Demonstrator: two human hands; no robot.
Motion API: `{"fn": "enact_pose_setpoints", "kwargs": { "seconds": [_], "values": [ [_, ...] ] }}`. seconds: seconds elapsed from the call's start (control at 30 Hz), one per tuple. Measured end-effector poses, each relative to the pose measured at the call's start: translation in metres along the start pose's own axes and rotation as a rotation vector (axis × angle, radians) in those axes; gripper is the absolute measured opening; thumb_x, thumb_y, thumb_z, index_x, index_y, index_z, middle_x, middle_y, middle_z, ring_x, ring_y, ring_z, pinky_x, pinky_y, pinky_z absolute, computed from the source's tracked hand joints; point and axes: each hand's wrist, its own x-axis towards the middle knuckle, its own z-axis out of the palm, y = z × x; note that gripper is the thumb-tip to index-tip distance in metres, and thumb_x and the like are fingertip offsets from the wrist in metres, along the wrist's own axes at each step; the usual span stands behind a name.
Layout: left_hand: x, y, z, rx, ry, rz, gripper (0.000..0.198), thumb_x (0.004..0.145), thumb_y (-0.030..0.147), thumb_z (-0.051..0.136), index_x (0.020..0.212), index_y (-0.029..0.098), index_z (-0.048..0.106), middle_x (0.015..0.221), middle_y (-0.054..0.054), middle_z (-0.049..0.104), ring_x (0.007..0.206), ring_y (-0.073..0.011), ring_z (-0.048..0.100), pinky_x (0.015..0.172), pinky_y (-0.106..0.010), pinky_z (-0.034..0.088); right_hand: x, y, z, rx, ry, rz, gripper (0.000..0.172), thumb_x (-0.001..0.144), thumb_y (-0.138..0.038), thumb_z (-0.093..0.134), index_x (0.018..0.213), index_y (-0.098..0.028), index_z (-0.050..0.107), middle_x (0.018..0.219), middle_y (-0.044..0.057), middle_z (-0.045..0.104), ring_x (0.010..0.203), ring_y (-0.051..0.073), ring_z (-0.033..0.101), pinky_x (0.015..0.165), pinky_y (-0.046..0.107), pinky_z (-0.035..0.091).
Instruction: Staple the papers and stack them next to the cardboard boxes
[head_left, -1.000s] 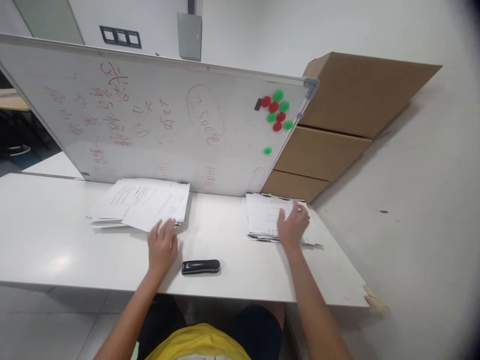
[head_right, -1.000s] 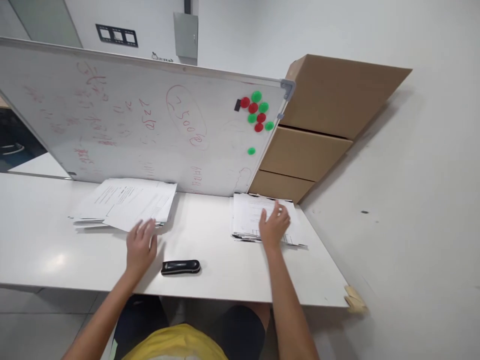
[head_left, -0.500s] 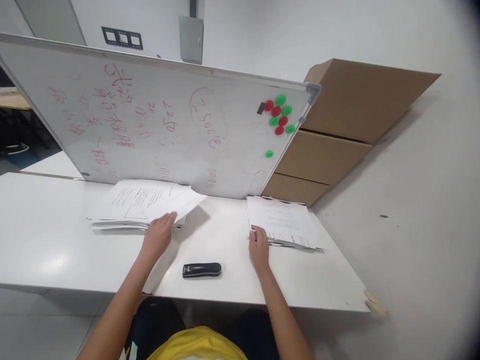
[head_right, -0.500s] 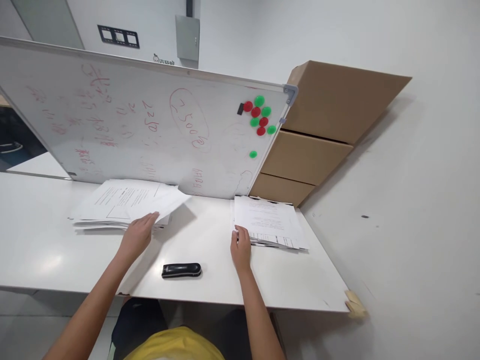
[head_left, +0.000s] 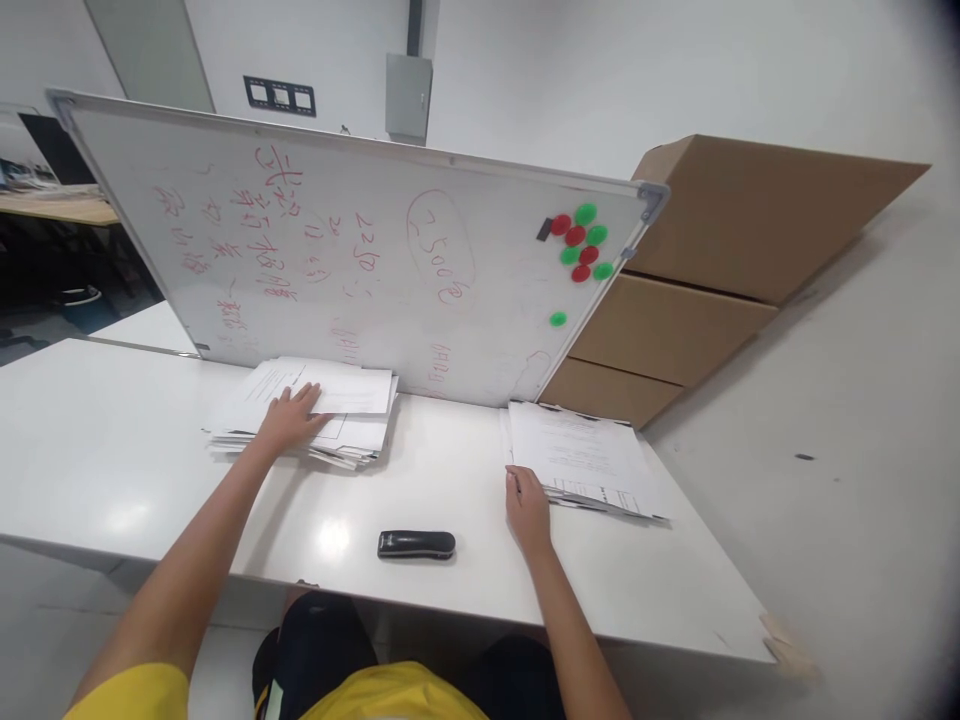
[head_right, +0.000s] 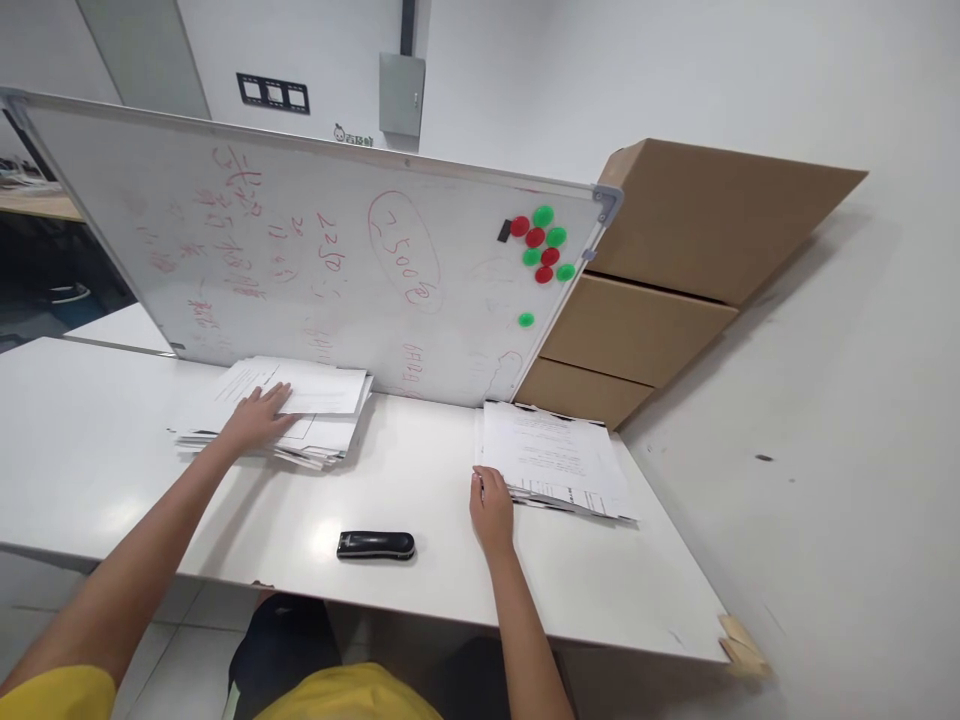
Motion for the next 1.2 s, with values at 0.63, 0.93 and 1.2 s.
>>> {"fn": "enact_pose_setpoints", "kwargs": {
  "seconds": [0.63, 0.93, 1.2],
  "values": [
    [0.000, 0.041, 0.000, 0.014, 0.088, -0.110, 0.072, 0.084, 0.058, 0.046, 0.144, 0.020, 0.033, 0.140, -0.017, 0.046, 0.126, -0.0402, 0.039, 0.096, -0.048, 0.033, -0.004, 0.001, -0.001, 0.014, -0.049, -0.027, 0.035, 0.097, -0.037, 0.032, 0.100, -0.019, 0.063, 0.098, 0.011, 0.064, 0.094, 0.024, 0.059, 0.087, 0.042, 0.046],
    [-0.031, 0.078, -0.018, 0.005, 0.229, -0.007, 0.049, 0.079, 0.009, 0.042, 0.126, 0.011, 0.053, 0.109, -0.015, 0.066, 0.098, -0.0277, 0.062, 0.093, -0.039, 0.036, -0.010, -0.015, -0.005, 0.066, -0.022, -0.001, 0.036, 0.096, -0.041, 0.033, 0.096, -0.020, 0.063, 0.097, 0.011, 0.066, 0.094, 0.024, 0.060, 0.088, 0.042, 0.047],
    [-0.141, 0.214, -0.024, -0.472, 0.181, 0.353, 0.037, 0.075, 0.008, 0.049, 0.107, 0.019, 0.063, 0.099, -0.007, 0.071, 0.091, -0.0239, 0.065, 0.079, -0.034, 0.046, -0.032, -0.100, -0.007, 1.184, -0.181, 0.676, 0.048, 0.083, -0.061, 0.052, 0.114, -0.025, 0.062, 0.120, 0.006, 0.066, 0.115, 0.027, 0.058, 0.093, 0.042, 0.048]
  ]
}}
